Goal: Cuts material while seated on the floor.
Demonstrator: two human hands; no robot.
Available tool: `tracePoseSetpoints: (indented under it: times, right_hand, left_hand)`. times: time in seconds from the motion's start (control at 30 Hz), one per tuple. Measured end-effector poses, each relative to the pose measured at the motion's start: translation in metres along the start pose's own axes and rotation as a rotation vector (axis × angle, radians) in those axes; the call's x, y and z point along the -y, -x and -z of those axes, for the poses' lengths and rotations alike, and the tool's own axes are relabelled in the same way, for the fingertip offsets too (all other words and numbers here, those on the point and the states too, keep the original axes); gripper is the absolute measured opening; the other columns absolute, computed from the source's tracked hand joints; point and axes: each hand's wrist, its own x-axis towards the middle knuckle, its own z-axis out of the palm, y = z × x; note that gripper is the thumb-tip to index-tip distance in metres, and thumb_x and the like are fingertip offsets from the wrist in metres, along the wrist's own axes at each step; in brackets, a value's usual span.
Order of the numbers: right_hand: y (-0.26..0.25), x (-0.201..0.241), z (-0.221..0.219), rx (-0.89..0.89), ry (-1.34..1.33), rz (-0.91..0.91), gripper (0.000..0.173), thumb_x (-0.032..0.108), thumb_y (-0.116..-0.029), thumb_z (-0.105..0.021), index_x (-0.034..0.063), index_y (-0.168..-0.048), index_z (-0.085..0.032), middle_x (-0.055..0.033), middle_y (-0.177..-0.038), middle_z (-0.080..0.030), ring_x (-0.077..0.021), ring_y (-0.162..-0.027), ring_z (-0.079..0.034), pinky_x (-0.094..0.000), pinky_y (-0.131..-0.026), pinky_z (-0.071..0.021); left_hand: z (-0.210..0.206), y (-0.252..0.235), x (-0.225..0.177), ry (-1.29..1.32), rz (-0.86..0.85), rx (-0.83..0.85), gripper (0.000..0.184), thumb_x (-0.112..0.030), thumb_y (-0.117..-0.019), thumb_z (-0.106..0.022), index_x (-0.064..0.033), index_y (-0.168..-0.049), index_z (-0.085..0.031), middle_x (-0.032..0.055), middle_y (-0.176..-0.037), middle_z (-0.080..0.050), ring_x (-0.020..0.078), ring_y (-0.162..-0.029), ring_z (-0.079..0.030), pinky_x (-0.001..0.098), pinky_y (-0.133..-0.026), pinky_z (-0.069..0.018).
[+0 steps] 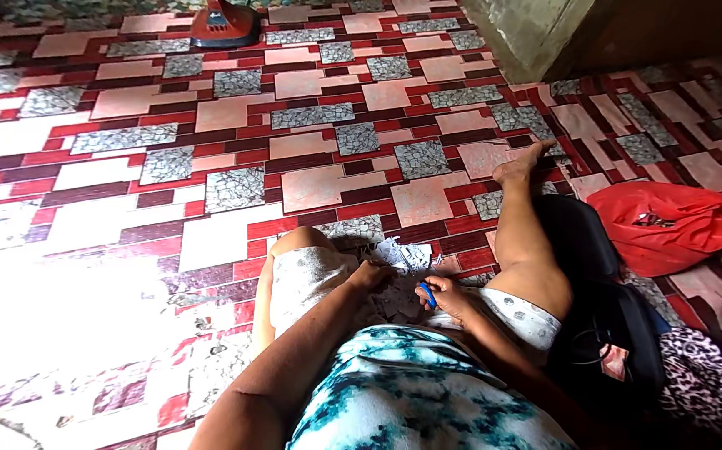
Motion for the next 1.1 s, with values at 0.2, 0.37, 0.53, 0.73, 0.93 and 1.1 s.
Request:
tracePoseSetpoints:
  times: [0.2,0.37,0.53,0.73,0.93,1.1]
  right_hand:
    - [-0.0009,-0.0008,-0.0018,0.069,0.019,-0.003,0.027,0.025,-0.1007,-0.065,0.0016,-0.114,-0.062,-0.0016,-0.085,-0.066,-0.0061,-0.068,-0.061,-0.0214,-0.059,-0.0489]
    - [-0.0010,-0.0011,-0.0023,0.061,-0.009,0.010,0.023,0.022,-0.1004,-0.065,0.0014,-0.112,-0.063,-0.0005,-0.082,-0.066,-0.0052,-0.066,-0.061,-0.0204,-0.058,-0.0489]
    - [-0.0017,-0.0022,-0.0025,0.046,-0.014,0.030,0.022,0.019,-0.0994,-0.066,0.0006,-0.110,-0.063,-0.0001,-0.080,-0.066,-0.0051,-0.064,-0.061,-0.0207,-0.059,-0.0506]
    - [-0.0022,-0.0031,-0.0012,-0.012,0.003,0.064,0.024,0.012,-0.0957,-0.070,-0.0046,-0.112,-0.065,-0.0034,-0.082,-0.068,-0.0066,-0.065,-0.064,-0.0227,-0.062,-0.0557]
    - [-0.0017,-0.0009,-0.0002,0.037,0.005,-0.016,0.027,0.025,-0.1004,-0.065,0.0021,-0.114,-0.063,-0.0005,-0.083,-0.067,-0.0052,-0.066,-0.060,-0.0209,-0.058,-0.0481]
    - [-0.0018,-0.0002,-0.0022,0.059,0.031,0.000,0.025,0.021,-0.0998,-0.066,0.0006,-0.113,-0.063,-0.0003,-0.083,-0.065,-0.0044,-0.066,-0.060,-0.0199,-0.059,-0.0485]
  left_hand:
    - [-0.0003,-0.0014,0.0025,0.032,-0.020,-0.019,0.015,-0.015,-0.1050,-0.057,-0.0025,-0.101,-0.065,0.0007,-0.070,-0.063,0.0052,-0.051,-0.053,0.0188,-0.047,-0.0433]
    - [-0.0037,-0.0040,0.0067,0.010,-0.026,0.020,0.014,-0.015,-0.1048,-0.058,-0.0031,-0.101,-0.065,0.0004,-0.070,-0.063,0.0045,-0.050,-0.052,0.0183,-0.046,-0.0419]
    - [-0.0053,-0.0030,0.0056,-0.001,-0.012,0.025,0.014,-0.014,-0.1048,-0.058,-0.0030,-0.103,-0.065,0.0003,-0.071,-0.064,0.0043,-0.050,-0.051,0.0179,-0.046,-0.0413]
    - [-0.0046,-0.0045,0.0061,-0.011,-0.009,0.026,0.013,-0.015,-0.1037,-0.060,-0.0035,-0.103,-0.066,0.0002,-0.071,-0.064,0.0045,-0.050,-0.051,0.0181,-0.046,-0.0413]
    - [-0.0051,-0.0039,0.0053,0.004,-0.002,0.011,0.013,-0.015,-0.1038,-0.060,-0.0032,-0.102,-0.066,0.0004,-0.070,-0.064,0.0044,-0.050,-0.052,0.0178,-0.045,-0.0409]
    - [-0.0051,-0.0033,0.0047,0.003,0.003,0.024,0.014,-0.015,-0.1050,-0.058,-0.0035,-0.102,-0.066,0.0006,-0.071,-0.064,0.0047,-0.050,-0.052,0.0178,-0.046,-0.0411]
